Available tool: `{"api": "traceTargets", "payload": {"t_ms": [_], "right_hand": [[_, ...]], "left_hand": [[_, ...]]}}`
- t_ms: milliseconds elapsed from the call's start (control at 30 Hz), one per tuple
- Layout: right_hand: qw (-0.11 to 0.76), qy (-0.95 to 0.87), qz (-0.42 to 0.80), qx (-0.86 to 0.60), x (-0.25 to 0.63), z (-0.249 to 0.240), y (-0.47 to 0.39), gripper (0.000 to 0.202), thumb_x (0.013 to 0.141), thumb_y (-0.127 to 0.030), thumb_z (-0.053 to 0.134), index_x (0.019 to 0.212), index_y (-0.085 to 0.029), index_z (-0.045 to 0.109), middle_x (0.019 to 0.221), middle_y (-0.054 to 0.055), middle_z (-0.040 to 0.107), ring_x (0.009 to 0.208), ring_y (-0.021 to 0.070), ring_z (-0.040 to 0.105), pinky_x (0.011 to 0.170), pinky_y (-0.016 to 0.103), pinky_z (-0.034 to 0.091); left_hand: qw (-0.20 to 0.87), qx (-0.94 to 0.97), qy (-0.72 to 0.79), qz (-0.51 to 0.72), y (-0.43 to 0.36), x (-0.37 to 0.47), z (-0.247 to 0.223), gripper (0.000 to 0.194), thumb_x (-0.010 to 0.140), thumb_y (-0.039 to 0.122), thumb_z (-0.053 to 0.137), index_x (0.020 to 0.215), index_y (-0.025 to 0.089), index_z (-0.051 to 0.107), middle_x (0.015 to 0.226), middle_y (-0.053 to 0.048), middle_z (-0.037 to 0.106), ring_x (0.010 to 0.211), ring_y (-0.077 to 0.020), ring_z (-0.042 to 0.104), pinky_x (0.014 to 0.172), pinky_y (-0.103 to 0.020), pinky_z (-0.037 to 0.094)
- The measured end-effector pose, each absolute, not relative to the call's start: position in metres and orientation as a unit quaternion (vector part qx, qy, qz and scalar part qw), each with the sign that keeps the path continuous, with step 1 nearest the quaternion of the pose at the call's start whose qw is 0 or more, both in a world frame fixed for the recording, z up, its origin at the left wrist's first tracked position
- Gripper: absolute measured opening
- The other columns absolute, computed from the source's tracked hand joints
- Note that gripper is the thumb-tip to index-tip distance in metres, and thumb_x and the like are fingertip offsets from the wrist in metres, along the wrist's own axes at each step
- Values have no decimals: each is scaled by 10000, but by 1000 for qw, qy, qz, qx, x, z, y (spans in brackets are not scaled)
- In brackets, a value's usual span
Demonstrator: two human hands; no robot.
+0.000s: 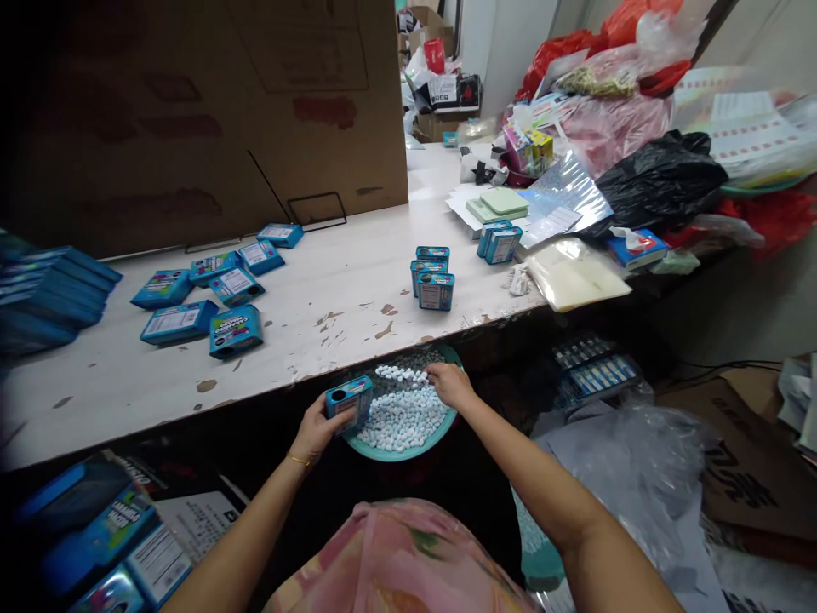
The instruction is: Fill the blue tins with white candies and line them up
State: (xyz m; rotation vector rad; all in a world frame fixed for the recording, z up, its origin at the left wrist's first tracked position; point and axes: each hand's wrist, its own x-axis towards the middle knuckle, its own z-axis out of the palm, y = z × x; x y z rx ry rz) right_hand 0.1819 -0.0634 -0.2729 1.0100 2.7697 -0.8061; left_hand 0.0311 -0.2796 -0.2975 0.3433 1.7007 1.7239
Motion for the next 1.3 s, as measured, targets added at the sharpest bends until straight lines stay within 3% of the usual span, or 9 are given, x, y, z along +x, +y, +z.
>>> {"api": "traceTargets", "payload": {"t_ms": [167, 400, 533, 767, 900, 1067, 1300], "right_hand": [[33, 938, -235, 254, 182, -217, -56, 238, 789, -236, 426, 910, -262, 630, 937, -17, 646, 865, 129, 559, 677, 190, 376], [125, 974, -76, 170, 163, -159, -71, 256, 779, -265, 426, 935, -286, 629, 936, 27, 641, 866, 186, 570, 671, 255, 404], [141, 982, 5, 124, 151, -139, -86, 264, 744, -172, 410, 851, -217, 646, 852, 84, 640, 822, 216, 580, 651, 291, 426], [150, 983, 46, 92, 138, -125, -99, 285, 748, -135, 386, 924, -149, 610, 851, 134, 627, 828, 217, 579, 674, 303, 429], [151, 974, 16, 168, 171, -142, -71, 279, 784, -136, 368, 928, -225, 589, 953, 67, 610, 852, 177, 571, 667, 254, 405], [134, 930, 35, 339, 220, -205, -33, 325, 846, -146, 277, 1018, -242, 536, 971, 47, 568, 828, 143, 554, 620, 223, 373], [118, 951, -25, 284, 189, -274, -43, 305, 830, -139, 308, 974, -217, 566, 968, 53, 574, 887, 141, 515, 664, 223, 363]], "left_hand": [[269, 272, 723, 575, -262, 33, -302, 371, 551, 315, 669, 860, 141, 562, 805, -20, 606, 765, -165, 556, 762, -298, 429], [232, 342, 749, 518, -239, 45, -304, 433, 572, 270, 618, 978, 144, 536, 944, -55, 580, 890, -184, 531, 839, -323, 390], [228, 354, 745, 518, -237, 46, -308, 428, 579, 267, 611, 984, 151, 535, 967, -56, 569, 913, -182, 526, 848, -318, 386], [225, 348, 728, 546, -237, 46, -314, 409, 570, 256, 628, 957, 154, 542, 968, -61, 563, 927, -185, 519, 869, -326, 375], [278, 302, 709, 573, -255, 36, -317, 445, 537, 279, 670, 939, 139, 538, 919, -59, 585, 897, -199, 539, 848, -339, 396], [375, 208, 672, 604, -271, 15, -322, 503, 506, 308, 703, 939, 128, 522, 891, -64, 620, 847, -213, 574, 804, -366, 436], [499, 115, 621, 593, -233, 16, -319, 455, 467, 285, 715, 857, 110, 559, 797, -66, 656, 717, -202, 610, 738, -383, 474]]}}
